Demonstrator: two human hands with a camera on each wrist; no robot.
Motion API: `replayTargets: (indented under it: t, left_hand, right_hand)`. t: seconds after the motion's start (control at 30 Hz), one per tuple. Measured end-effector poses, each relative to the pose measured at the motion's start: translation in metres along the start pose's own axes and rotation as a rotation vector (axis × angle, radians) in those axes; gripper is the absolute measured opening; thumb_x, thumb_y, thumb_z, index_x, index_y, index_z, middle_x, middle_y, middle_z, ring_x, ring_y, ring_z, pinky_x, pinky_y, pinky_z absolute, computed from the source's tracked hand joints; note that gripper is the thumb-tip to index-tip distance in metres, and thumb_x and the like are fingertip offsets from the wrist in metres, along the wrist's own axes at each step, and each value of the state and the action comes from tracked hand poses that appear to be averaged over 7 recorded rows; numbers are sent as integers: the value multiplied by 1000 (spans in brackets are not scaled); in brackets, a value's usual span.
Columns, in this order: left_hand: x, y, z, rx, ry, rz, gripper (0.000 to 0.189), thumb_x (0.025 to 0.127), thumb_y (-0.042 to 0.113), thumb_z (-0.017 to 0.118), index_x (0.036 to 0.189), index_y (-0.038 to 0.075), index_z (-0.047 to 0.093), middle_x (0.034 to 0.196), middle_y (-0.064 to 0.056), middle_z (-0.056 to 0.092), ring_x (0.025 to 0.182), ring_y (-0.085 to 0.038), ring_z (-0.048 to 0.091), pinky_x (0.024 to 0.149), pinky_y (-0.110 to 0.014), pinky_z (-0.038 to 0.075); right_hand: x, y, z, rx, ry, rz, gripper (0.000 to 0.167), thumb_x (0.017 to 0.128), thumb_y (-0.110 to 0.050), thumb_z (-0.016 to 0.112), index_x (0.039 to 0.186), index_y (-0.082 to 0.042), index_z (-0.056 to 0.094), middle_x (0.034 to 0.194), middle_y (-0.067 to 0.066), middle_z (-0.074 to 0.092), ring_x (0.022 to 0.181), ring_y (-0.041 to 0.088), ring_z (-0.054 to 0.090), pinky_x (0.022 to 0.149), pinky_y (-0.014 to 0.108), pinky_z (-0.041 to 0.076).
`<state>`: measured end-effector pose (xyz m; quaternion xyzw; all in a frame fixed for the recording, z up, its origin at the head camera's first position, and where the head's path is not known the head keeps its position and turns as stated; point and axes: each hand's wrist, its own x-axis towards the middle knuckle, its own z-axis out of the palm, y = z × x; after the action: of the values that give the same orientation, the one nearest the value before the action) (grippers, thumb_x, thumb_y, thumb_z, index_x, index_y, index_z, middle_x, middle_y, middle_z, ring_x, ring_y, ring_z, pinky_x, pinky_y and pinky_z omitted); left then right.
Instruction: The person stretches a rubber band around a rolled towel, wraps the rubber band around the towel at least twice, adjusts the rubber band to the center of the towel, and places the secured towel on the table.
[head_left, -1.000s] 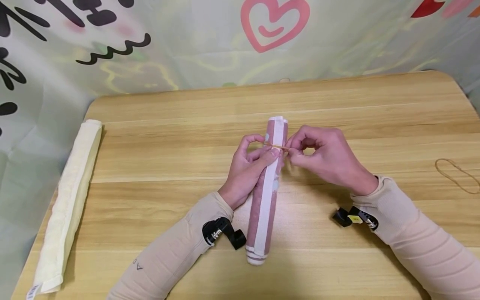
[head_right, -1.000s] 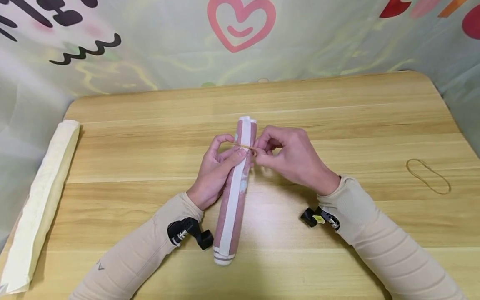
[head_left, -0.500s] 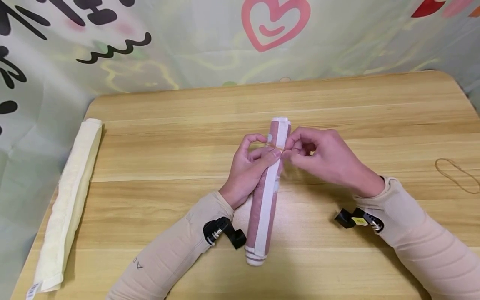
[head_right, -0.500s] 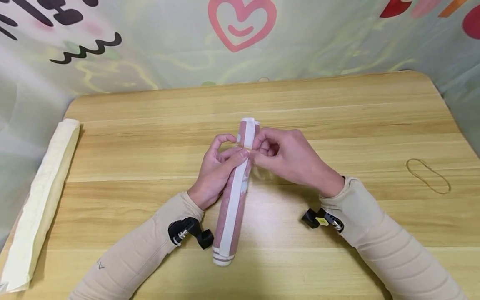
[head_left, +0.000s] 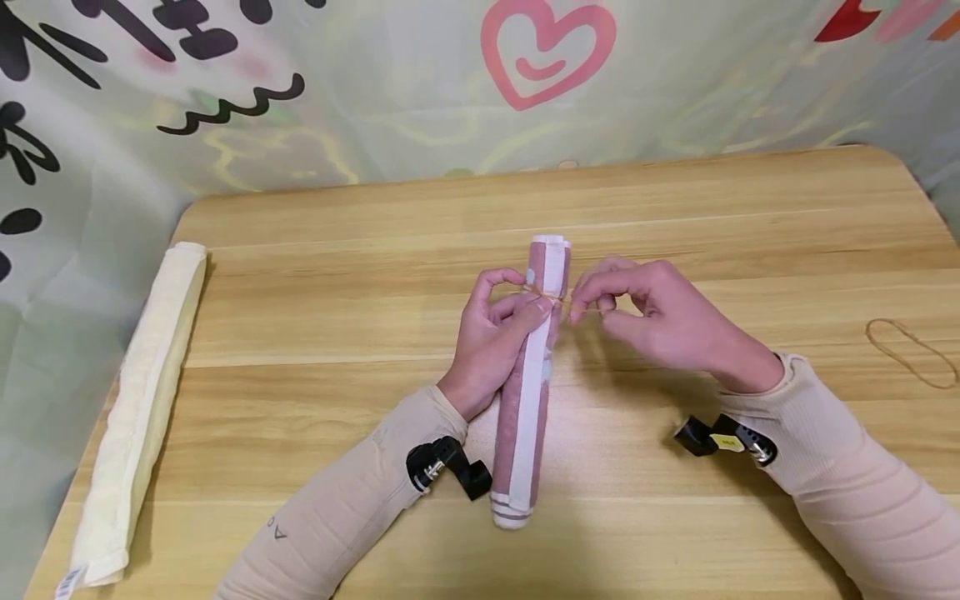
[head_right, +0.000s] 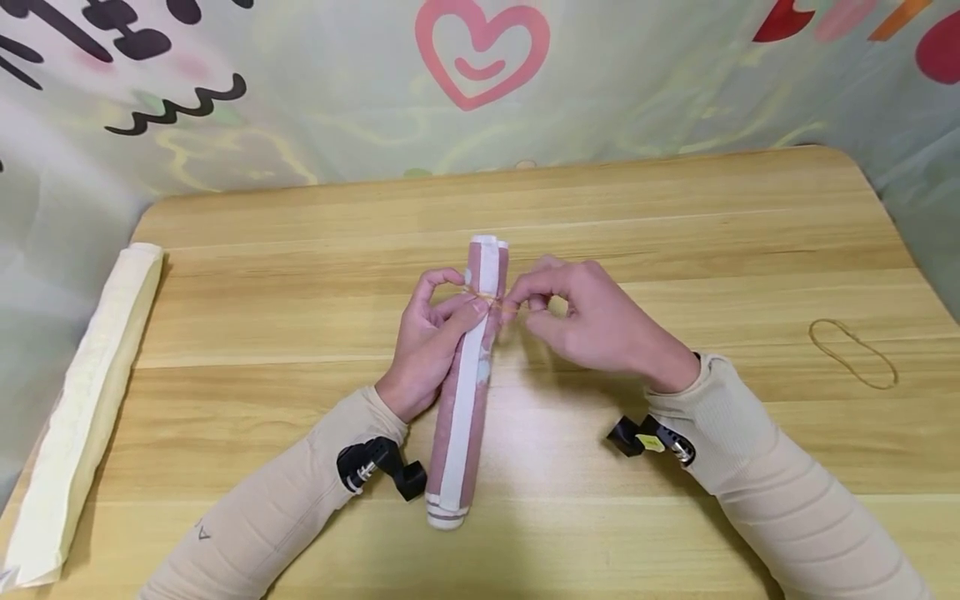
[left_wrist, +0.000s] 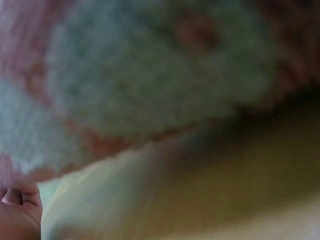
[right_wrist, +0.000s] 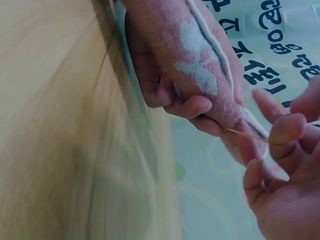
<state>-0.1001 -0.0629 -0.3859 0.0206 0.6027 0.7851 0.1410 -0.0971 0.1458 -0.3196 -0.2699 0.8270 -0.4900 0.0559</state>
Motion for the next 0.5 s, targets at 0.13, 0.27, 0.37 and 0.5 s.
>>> replayTargets:
  t: [0.13,0.27,0.37,0.5]
  left_hand:
    - [0,-1,1,-13,6,19,30,98,8,66,119,22,49,91,4,76,75,-10,71,64,-27,58]
    - [-1,-2,2,-23,-11,29,30,98,8,64,119,21,49,90,6,75,75,-10,71,65,-28,57]
    - [-3,-2,3,-20,-28,21,29,98,9,64,120,22,49,93,4,76,76,-11,71,66,-28,57]
    - [-4,-1,5,-17,-47,28,28,99,9,62,120,21,49,100,-7,77,76,-11,72,66,-29,57]
  right_hand:
    - [-1,3,-2,276,-41,-112,40,87,20,40,87,-4,72,92,-4,71,94,11,63,81,22,48]
    - [-1,7,-4,547,-97,-202,50,78,22,28,86,-4,71,69,3,60,61,17,50,61,25,48]
    - [0,11,-4,705,-123,-254,59,75,23,21,89,-1,72,59,6,51,49,21,39,49,32,41]
    - [2,18,-5,835,-177,-371,67,79,29,14,105,8,71,75,12,69,51,23,45,48,38,40]
